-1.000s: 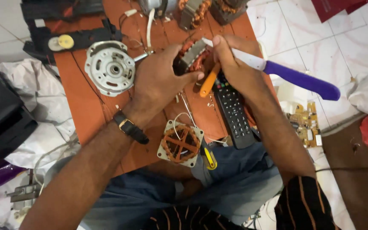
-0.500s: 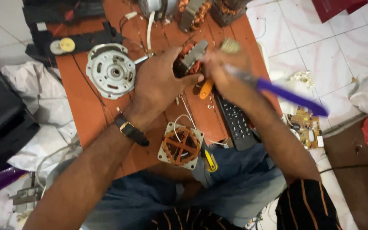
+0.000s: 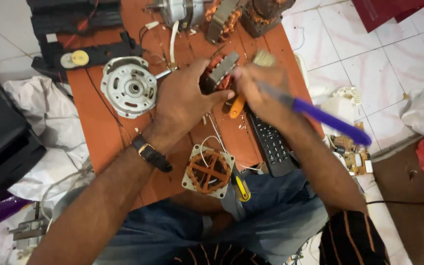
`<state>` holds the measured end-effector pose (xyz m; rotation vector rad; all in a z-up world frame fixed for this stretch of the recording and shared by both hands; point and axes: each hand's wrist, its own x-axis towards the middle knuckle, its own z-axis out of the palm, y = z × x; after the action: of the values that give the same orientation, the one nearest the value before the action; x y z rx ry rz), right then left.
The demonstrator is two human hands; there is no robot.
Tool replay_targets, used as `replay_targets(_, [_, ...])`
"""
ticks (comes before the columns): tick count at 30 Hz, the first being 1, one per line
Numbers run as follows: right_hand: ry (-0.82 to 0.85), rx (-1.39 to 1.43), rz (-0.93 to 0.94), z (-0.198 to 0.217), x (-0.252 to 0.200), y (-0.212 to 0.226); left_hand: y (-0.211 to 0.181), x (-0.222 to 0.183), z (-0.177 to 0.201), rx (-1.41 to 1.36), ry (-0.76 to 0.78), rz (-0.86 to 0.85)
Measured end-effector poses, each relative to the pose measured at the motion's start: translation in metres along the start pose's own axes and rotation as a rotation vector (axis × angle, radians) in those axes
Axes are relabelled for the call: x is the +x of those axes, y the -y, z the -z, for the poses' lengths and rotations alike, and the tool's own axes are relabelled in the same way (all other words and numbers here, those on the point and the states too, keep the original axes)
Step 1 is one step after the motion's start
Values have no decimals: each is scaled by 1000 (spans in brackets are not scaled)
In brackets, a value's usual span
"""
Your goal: Inspecting and cleaning the internal components of a fan motor using a brush and a small tool.
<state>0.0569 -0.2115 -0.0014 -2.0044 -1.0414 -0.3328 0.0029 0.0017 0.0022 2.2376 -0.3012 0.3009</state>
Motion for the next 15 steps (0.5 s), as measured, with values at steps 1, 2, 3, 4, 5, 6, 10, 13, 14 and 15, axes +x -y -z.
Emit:
replay_targets(1, [-21, -24, -89, 1, -5, 1, 0, -4, -2, -16, 3, -7])
replay_targets(2, [-16, -22, -98, -1, -7, 4, 0, -6, -4, -20, 10, 0])
replay_targets(3, [-29, 25, -105, -2, -6, 5, -1, -6, -2, -14, 10, 9])
replay_targets(4, [-42, 71, -112, -2, -3, 7, -2, -5, -1, -7, 9, 18])
replay_targets(5, [-47, 65, -103, 0, 0, 10, -2, -3, 0, -5, 3, 8])
replay_targets(6, [-39, 4, -14, 1, 4, 12, -1, -1, 1, -8, -3, -7])
replay_targets(10, [-7, 154, -196, -1, -9, -14, -2, -4, -2, 25, -6, 21])
replay_targets(13, [144, 217, -39, -7, -12, 23, -11, 6, 4, 53, 184, 267])
replay_targets(14, [144, 218, -37, -3, -14, 9, -13, 7, 7, 55, 184, 267])
replay_targets(15, [5, 110, -222, 1, -18, -5, -15, 4, 8, 14, 176, 257])
